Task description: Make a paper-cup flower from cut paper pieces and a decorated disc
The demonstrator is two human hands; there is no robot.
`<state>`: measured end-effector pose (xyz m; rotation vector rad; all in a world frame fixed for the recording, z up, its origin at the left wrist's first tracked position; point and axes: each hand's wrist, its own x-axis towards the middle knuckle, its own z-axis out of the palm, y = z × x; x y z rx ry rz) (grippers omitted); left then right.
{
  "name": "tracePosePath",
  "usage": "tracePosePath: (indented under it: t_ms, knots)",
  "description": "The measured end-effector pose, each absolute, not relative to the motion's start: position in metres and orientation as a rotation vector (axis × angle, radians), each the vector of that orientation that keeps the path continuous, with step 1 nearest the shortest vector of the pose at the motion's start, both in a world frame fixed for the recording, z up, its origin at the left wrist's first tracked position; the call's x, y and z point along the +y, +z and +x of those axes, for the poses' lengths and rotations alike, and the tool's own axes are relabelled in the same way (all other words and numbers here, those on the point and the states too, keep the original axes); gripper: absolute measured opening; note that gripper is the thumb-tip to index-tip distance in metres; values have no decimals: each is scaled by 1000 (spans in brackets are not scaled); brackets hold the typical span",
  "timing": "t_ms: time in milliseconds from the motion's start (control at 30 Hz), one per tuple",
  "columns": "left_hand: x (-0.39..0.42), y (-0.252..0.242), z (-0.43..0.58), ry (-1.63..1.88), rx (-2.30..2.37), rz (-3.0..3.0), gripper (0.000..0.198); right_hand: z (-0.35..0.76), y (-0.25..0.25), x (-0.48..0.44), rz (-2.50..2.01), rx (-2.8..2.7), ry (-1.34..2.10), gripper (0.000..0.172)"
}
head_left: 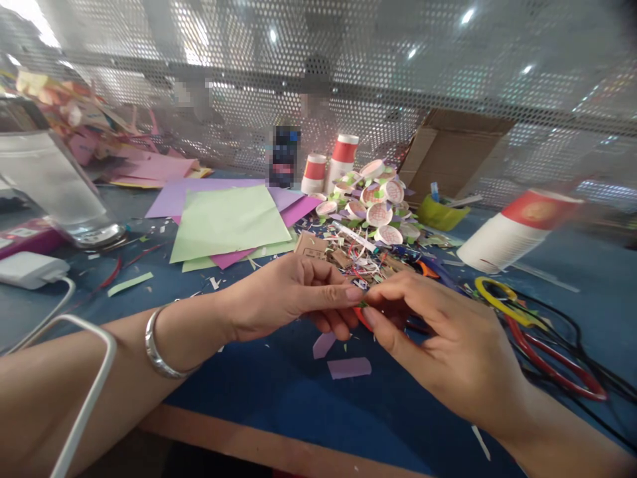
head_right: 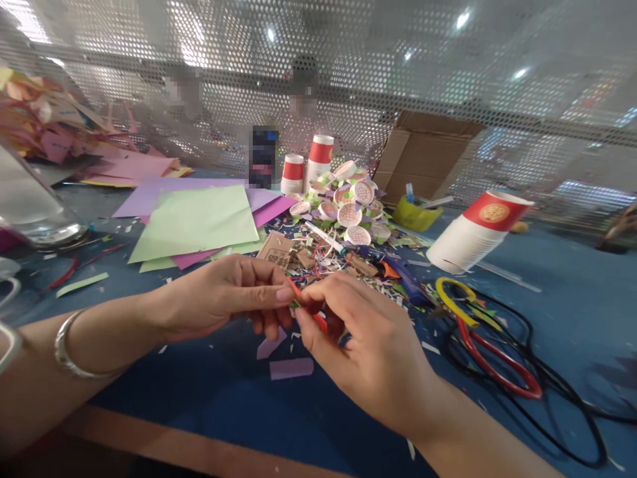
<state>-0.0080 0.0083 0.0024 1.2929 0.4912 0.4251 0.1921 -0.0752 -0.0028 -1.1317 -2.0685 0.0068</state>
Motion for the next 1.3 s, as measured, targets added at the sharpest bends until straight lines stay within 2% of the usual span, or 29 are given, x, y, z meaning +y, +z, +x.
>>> tracePosePath:
  t_ms: [233,567,1067,1300]
  knots:
    - [12,7,-9,416,493,1420,32,191,-3,-75,-1144,-2067,67,4]
    - [17,8,-13,412,447,1550,13,193,-1,-76,-1183,-2076,115,8]
    - [15,7,-13,370,446,1426,22,190,2,-78,-1137,-2077,110,13]
    - [16,7,-14,362,431,1451,13,191,0,-75,-1153,-2076,128,15]
